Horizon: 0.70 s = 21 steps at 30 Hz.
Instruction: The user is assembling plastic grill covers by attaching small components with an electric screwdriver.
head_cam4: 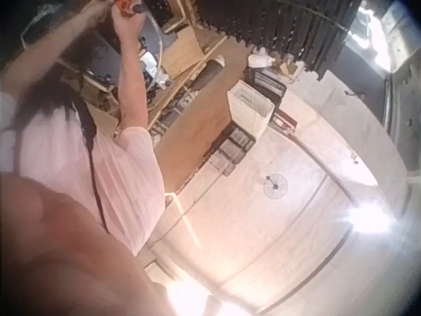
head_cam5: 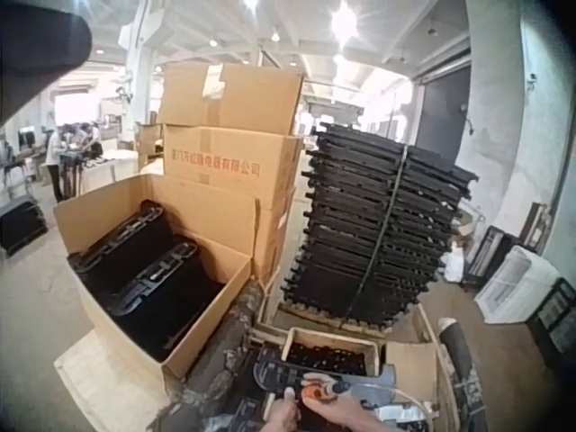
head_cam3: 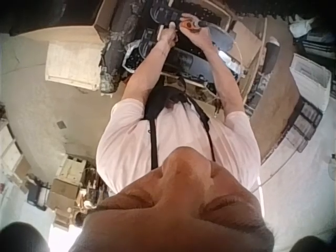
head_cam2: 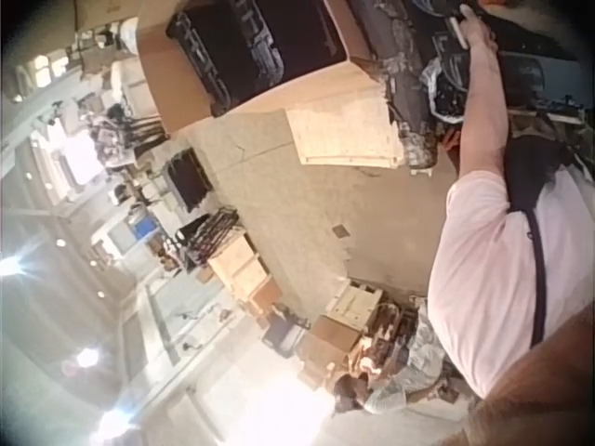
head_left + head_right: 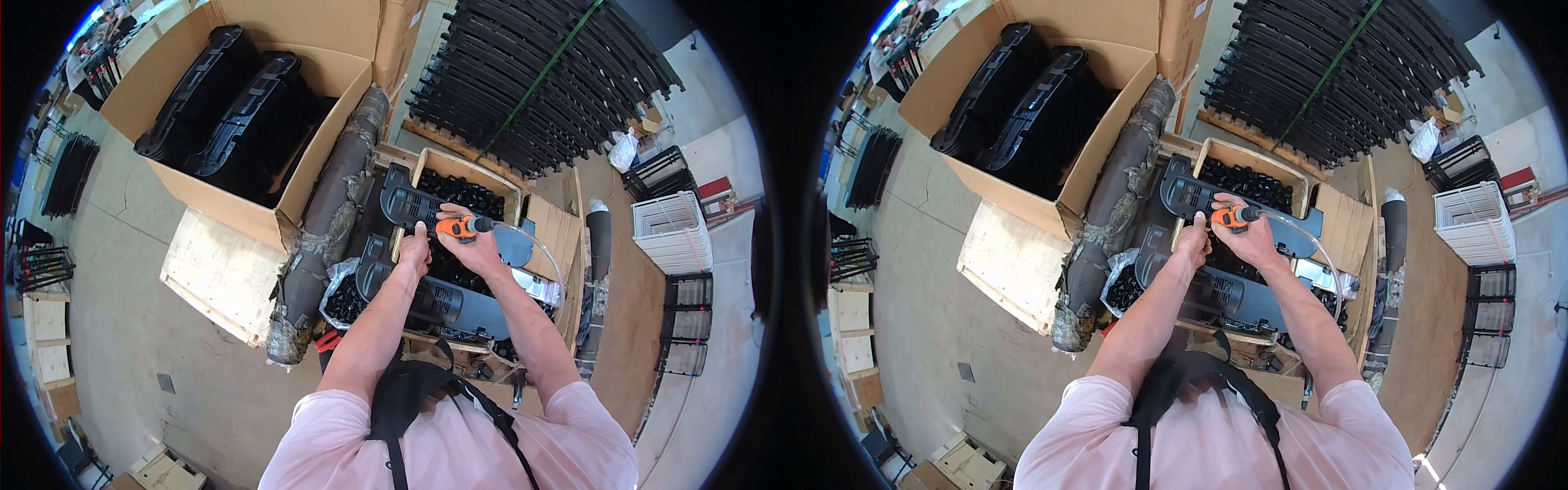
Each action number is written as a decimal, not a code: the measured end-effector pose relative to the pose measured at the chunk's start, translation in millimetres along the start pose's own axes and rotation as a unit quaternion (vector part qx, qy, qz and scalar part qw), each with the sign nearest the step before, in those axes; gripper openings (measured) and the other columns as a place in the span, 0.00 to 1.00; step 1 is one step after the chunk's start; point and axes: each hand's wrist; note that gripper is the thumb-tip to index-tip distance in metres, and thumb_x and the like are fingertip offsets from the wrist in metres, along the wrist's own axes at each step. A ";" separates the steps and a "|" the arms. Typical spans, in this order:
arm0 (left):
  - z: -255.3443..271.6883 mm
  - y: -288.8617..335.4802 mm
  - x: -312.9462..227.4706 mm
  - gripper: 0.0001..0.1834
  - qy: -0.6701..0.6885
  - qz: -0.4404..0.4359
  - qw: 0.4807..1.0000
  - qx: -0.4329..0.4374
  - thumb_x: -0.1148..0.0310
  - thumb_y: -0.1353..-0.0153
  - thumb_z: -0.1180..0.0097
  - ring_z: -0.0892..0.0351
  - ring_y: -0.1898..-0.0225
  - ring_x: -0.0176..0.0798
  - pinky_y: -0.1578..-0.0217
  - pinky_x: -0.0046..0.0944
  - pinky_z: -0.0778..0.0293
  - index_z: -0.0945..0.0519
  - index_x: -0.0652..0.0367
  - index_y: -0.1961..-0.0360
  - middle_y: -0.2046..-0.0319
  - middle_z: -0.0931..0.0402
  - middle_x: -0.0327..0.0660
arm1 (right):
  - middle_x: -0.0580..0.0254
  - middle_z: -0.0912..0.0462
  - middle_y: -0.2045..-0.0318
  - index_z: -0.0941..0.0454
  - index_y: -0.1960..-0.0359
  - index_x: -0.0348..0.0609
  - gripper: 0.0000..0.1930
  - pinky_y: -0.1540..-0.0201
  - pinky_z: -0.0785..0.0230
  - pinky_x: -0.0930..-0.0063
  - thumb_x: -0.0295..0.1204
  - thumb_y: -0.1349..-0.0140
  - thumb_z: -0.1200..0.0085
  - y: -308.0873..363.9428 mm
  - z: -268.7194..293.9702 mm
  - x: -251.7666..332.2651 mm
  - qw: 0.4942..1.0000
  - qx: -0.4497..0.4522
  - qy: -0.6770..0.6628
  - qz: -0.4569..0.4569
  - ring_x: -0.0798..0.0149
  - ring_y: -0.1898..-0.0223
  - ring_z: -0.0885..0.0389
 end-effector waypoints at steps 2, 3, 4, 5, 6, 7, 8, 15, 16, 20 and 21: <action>10.7 -7.7 -0.6 0.29 0.006 -0.008 1.000 -0.006 0.41 0.24 0.49 0.37 0.85 0.34 0.85 0.39 0.40 0.22 0.60 0.66 0.82 0.33 0.36 | 0.57 0.11 0.47 0.22 0.40 0.46 0.26 0.44 0.21 0.67 0.30 0.41 0.32 -3.8 -1.5 13.5 0.997 0.054 0.050 0.031 0.63 0.47 0.13; 16.5 -10.0 0.4 0.30 0.010 -0.009 1.000 -0.009 0.40 0.25 0.49 0.40 0.87 0.35 0.85 0.39 0.42 0.22 0.60 0.66 0.84 0.35 0.36 | 0.58 0.12 0.47 0.23 0.39 0.45 0.26 0.42 0.22 0.69 0.28 0.39 0.32 -0.8 -4.1 22.0 0.994 0.047 0.064 0.077 0.64 0.47 0.14; 9.1 -5.9 -0.8 0.30 0.016 0.007 1.000 0.007 0.39 0.26 0.48 0.41 0.87 0.35 0.85 0.38 0.42 0.23 0.59 0.65 0.84 0.36 0.36 | 0.58 0.12 0.47 0.23 0.39 0.45 0.26 0.42 0.22 0.69 0.28 0.39 0.32 -1.4 4.2 26.0 0.993 0.047 0.065 0.087 0.64 0.47 0.14; 10.9 -4.0 0.4 0.29 0.033 0.005 0.999 0.008 0.39 0.26 0.48 0.41 0.86 0.34 0.85 0.38 0.42 0.24 0.59 0.65 0.83 0.36 0.35 | 0.58 0.13 0.46 0.23 0.38 0.43 0.26 0.40 0.23 0.69 0.27 0.39 0.32 1.0 5.6 29.1 0.997 0.036 0.013 0.073 0.65 0.46 0.15; 13.6 -1.9 0.6 0.29 0.051 0.002 0.999 0.009 0.38 0.26 0.48 0.40 0.85 0.34 0.85 0.38 0.41 0.24 0.58 0.64 0.81 0.36 0.35 | 0.58 0.13 0.46 0.24 0.38 0.42 0.26 0.39 0.24 0.69 0.25 0.39 0.32 3.1 5.3 32.1 0.997 0.027 -0.041 0.058 0.65 0.45 0.15; 10.9 4.0 0.6 0.29 0.067 0.000 0.998 0.014 0.38 0.27 0.47 0.39 0.84 0.34 0.85 0.38 0.41 0.24 0.57 0.64 0.79 0.35 0.35 | 0.57 0.14 0.46 0.24 0.38 0.41 0.26 0.39 0.25 0.69 0.24 0.39 0.33 6.0 6.9 32.9 0.996 0.006 -0.078 0.050 0.65 0.44 0.16; 5.8 12.3 2.7 0.29 0.082 0.001 0.996 0.023 0.38 0.27 0.47 0.38 0.84 0.33 0.85 0.38 0.41 0.25 0.57 0.65 0.77 0.34 0.34 | 0.57 0.14 0.45 0.24 0.38 0.39 0.26 0.38 0.25 0.70 0.22 0.39 0.33 11.2 14.4 30.9 0.993 -0.016 -0.111 0.040 0.66 0.44 0.17; 46.1 44.1 13.6 0.10 0.142 0.011 0.978 0.154 0.66 0.23 0.50 0.18 0.68 0.36 0.67 0.38 0.16 0.20 0.59 0.53 0.67 0.22 0.38 | 0.51 0.14 0.47 0.24 0.39 0.35 0.26 0.37 0.25 0.64 0.19 0.41 0.35 40.0 22.2 1.2 0.975 -0.086 -0.205 0.006 0.61 0.45 0.16; 43.2 53.8 13.9 0.10 0.149 -0.002 0.974 0.170 0.69 0.22 0.51 0.17 0.66 0.37 0.65 0.37 0.15 0.20 0.61 0.50 0.65 0.20 0.39 | 0.50 0.14 0.47 0.24 0.39 0.35 0.26 0.36 0.26 0.64 0.19 0.41 0.35 47.1 25.6 1.8 0.972 -0.097 -0.216 0.001 0.60 0.46 0.16; 46.3 66.2 13.4 0.13 0.154 -0.015 0.966 0.205 0.66 0.20 0.52 0.15 0.60 0.36 0.60 0.37 0.15 0.20 0.60 0.46 0.58 0.17 0.39 | 0.49 0.14 0.48 0.25 0.38 0.34 0.26 0.35 0.27 0.64 0.20 0.40 0.35 59.2 23.5 0.9 0.961 -0.113 -0.251 -0.016 0.60 0.46 0.16; 46.3 66.8 12.6 0.13 0.149 -0.015 0.967 0.206 0.65 0.20 0.51 0.15 0.59 0.34 0.59 0.36 0.15 0.20 0.59 0.45 0.58 0.16 0.38 | 0.49 0.14 0.48 0.25 0.38 0.34 0.26 0.35 0.28 0.63 0.20 0.40 0.35 61.1 23.4 1.3 0.955 -0.126 -0.265 -0.034 0.60 0.45 0.16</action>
Point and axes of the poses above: each hand's wrist, its own y-axis away from the middle knuckle, its own z-axis out of the back of the hand, x = y × z
